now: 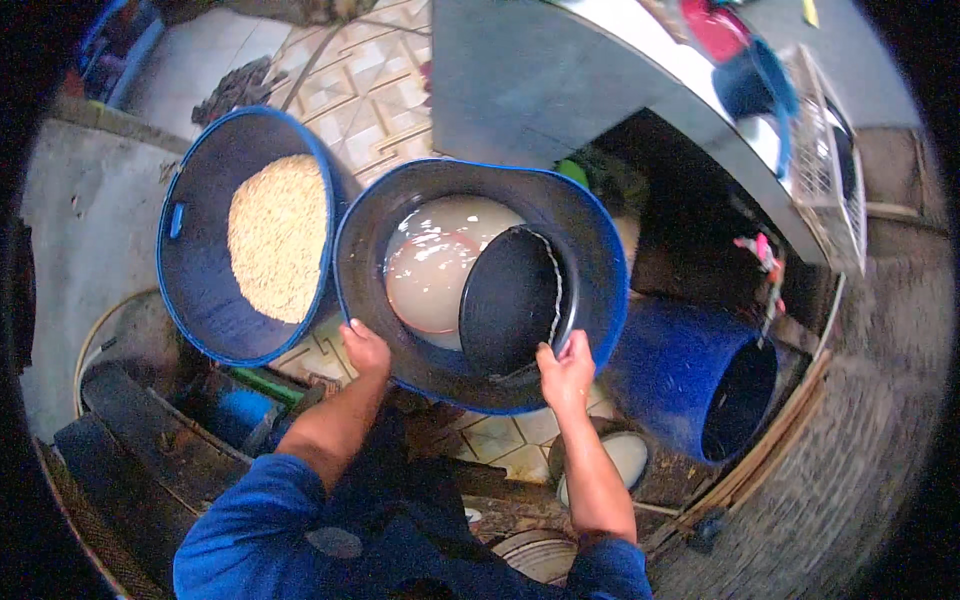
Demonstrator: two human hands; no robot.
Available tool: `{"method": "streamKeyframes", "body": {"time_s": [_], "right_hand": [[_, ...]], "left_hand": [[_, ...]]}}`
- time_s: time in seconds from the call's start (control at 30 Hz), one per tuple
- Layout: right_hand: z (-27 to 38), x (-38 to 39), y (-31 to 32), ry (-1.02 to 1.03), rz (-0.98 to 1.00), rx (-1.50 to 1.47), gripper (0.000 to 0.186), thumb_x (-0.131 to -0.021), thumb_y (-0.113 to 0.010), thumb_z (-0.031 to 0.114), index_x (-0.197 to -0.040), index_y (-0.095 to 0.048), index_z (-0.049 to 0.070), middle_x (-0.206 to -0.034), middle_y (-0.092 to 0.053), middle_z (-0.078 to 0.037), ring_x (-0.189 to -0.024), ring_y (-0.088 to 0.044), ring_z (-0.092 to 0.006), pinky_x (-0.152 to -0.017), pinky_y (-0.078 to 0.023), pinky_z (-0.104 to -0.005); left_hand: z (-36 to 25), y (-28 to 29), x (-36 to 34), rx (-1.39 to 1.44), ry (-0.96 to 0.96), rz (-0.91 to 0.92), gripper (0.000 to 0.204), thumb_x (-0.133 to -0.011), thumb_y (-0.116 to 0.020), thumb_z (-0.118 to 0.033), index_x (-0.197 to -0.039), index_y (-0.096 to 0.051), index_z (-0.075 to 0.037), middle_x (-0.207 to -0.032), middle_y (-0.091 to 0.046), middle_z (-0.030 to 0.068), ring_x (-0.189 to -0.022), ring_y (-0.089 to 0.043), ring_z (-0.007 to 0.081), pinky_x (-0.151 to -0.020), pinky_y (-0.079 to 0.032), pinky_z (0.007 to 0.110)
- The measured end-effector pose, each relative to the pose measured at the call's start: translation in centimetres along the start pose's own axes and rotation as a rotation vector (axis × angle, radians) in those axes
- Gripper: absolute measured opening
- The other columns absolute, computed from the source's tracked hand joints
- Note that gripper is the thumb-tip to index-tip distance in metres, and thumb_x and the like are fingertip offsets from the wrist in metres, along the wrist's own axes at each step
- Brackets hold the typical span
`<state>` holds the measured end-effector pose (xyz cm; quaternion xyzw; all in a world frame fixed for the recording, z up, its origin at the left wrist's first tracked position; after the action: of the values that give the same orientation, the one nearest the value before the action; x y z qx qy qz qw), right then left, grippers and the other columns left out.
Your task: The person scoops liquid from a large blue barrel using a small black bucket, pours it into another blue barrel, and then empties the remaining liquid from the first large barrel before rinsing it. They then pick up a woven tray containing processed soybeans and submerge it in a large container of water to wash the beans by hand.
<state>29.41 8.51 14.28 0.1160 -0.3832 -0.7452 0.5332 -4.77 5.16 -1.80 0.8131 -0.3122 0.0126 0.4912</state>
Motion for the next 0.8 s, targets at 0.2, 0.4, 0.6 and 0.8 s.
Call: {"method": "streamKeyframes", "body": {"time_s": [0.2,0.4,0.6,0.8], "right_hand": [[-6.0,-7.1,-19.2,-0.121,0.296,0.151,0.025,-0.075,-0.066,0.015,-0.088,-0.050,0.001,-0.077,-0.062,-0.024,-0.077,-0.063,-0.0419,-0.071,-0.048,-0.0457],[-10.5,-9.4,-31.0,-0.138,0.404,0.370,0.032,-0.078,-0.066,0.016,-0.099,-0.047,0.002,-0.090,-0.063,-0.027,-0.089,-0.061,-0.0453,-0.080,-0.048,-0.0499],[-12.7,-9.9,-37.5,-0.145,0.435,0.373,0.033,-0.079,-0.065,0.016,-0.102,-0.045,0.002,-0.094,-0.062,-0.028,-0.093,-0.059,-0.0479,-0.083,-0.047,-0.0521],[-14.8,-9.5,-42.2,-0.235,0.489,0.330,0.035,-0.076,-0.067,0.018,-0.101,-0.047,0.002,-0.095,-0.063,-0.027,-0.095,-0.060,-0.0466,-0.083,-0.047,-0.0513]], "left_hand": [[0.3,1.2,-0.8,-0.011,-0.131,-0.067,0.034,-0.097,-0.038,-0.024,-0.117,-0.048,0.001,-0.104,-0.058,0.0287,-0.095,-0.055,0.0478,-0.080,-0.043,0.051],[0.1,1.5,-0.4,0.005,-0.067,-0.002,0.032,-0.097,-0.040,-0.023,-0.119,-0.048,0.000,-0.101,-0.059,0.0271,-0.093,-0.056,0.0465,-0.079,-0.044,0.049],[0.0,1.6,-0.5,0.008,-0.136,-0.007,0.033,-0.097,-0.042,-0.021,-0.122,-0.047,0.000,-0.101,-0.060,0.0253,-0.092,-0.058,0.0446,-0.079,-0.045,0.046],[0.1,1.5,-0.4,0.014,-0.088,0.076,0.033,-0.098,-0.041,-0.019,-0.124,-0.044,0.002,-0.103,-0.059,0.0247,-0.094,-0.058,0.0420,-0.083,-0.044,0.043]]}}
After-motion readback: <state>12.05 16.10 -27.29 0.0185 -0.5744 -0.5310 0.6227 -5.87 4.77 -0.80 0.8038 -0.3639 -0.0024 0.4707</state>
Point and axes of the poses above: each hand's wrist, its own x-axis away from the middle knuckle, its own y-axis out of the back of the hand, z = x × y, the point moved 5 cm from there along -x, towards the middle knuckle
